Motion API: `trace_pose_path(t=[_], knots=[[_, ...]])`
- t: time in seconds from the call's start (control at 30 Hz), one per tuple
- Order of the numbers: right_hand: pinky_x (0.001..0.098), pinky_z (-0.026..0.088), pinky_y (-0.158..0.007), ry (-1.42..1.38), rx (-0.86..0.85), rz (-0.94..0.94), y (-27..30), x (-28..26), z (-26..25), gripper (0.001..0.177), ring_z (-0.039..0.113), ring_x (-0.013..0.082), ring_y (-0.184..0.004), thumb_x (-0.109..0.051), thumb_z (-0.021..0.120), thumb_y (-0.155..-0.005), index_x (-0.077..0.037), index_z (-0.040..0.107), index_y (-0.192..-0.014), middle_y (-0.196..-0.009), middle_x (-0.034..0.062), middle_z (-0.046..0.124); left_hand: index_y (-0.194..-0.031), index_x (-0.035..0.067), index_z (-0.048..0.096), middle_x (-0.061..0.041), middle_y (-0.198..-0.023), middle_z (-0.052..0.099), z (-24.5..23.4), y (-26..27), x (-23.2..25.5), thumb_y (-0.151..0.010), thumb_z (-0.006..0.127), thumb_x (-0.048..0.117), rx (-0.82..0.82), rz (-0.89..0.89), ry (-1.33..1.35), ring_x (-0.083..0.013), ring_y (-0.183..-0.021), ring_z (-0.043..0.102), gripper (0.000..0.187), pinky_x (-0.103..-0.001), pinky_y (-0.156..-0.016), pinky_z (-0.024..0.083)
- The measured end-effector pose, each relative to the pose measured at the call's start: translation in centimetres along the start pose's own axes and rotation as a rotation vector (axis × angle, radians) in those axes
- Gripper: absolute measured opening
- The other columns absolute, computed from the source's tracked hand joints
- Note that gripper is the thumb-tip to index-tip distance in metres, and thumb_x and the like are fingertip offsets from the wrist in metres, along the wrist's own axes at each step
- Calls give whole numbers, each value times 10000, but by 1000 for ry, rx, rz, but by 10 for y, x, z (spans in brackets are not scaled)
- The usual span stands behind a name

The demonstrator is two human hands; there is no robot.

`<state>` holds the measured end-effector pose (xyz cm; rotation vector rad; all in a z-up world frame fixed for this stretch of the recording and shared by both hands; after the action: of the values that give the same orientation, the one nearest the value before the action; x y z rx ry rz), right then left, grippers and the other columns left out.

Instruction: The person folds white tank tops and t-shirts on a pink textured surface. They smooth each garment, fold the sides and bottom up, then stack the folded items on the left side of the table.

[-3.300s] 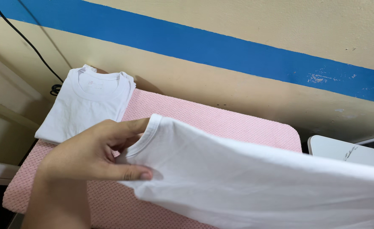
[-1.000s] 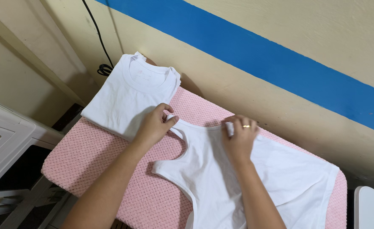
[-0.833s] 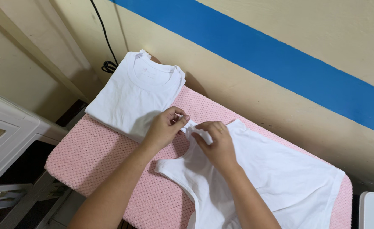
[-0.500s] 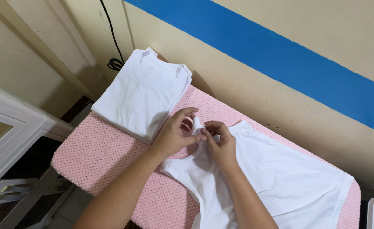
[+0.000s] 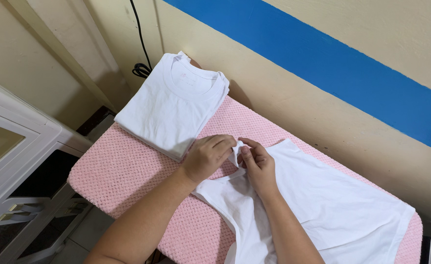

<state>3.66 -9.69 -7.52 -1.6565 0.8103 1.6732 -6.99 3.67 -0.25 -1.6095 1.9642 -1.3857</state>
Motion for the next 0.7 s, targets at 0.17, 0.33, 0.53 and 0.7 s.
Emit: trace_pose_path(t=[0.17,0.33,0.53,0.7], knots=[[243,490,-636,-8,10,-67,-3,-8,-6,152,578,85,-726,-121,721,-975,-1,638,-1017,-837,19,650,-1030,29,685,-69,-1023,746,-2,-3,6,-860,784,51,-48,50,35,-222,-924,754,198,-323,-788,625],[239,507,-726,-155,-53,2,-5,-4,-9,111,602,82,-788,-124,705,-958,-29,648,-960,-884,10,683,-1050,32,696,-67,-1014,754,-4,-5,8,-835,805,82,-84,83,42,-215,-909,755,246,-316,-781,622],[240,507,-751,-309,-55,-8,-6,4,-18,120,613,93,-792,-59,709,-972,-52,603,-917,-850,29,686,-1108,25,690,-82,-1066,740,-1,-7,16,-836,808,107,-83,159,-19,-228,-970,743,307,-330,-840,619],[257,535,-729,-532,-73,6,-7,3,-20,173,646,122,-770,1,716,-957,-76,562,-976,-821,36,677,-1186,46,652,-62,-1140,707,3,-7,16,-844,791,108,-108,150,8,-225,-1020,729,375,-332,-874,623]])
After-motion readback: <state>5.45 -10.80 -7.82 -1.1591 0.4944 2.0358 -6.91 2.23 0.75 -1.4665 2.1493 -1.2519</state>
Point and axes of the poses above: each hand's wrist, its own y-axis away from the middle knuckle, its own z-axis out of the palm, x = y × z, the point moved 6 cm from there along -y, towards the middle knuckle
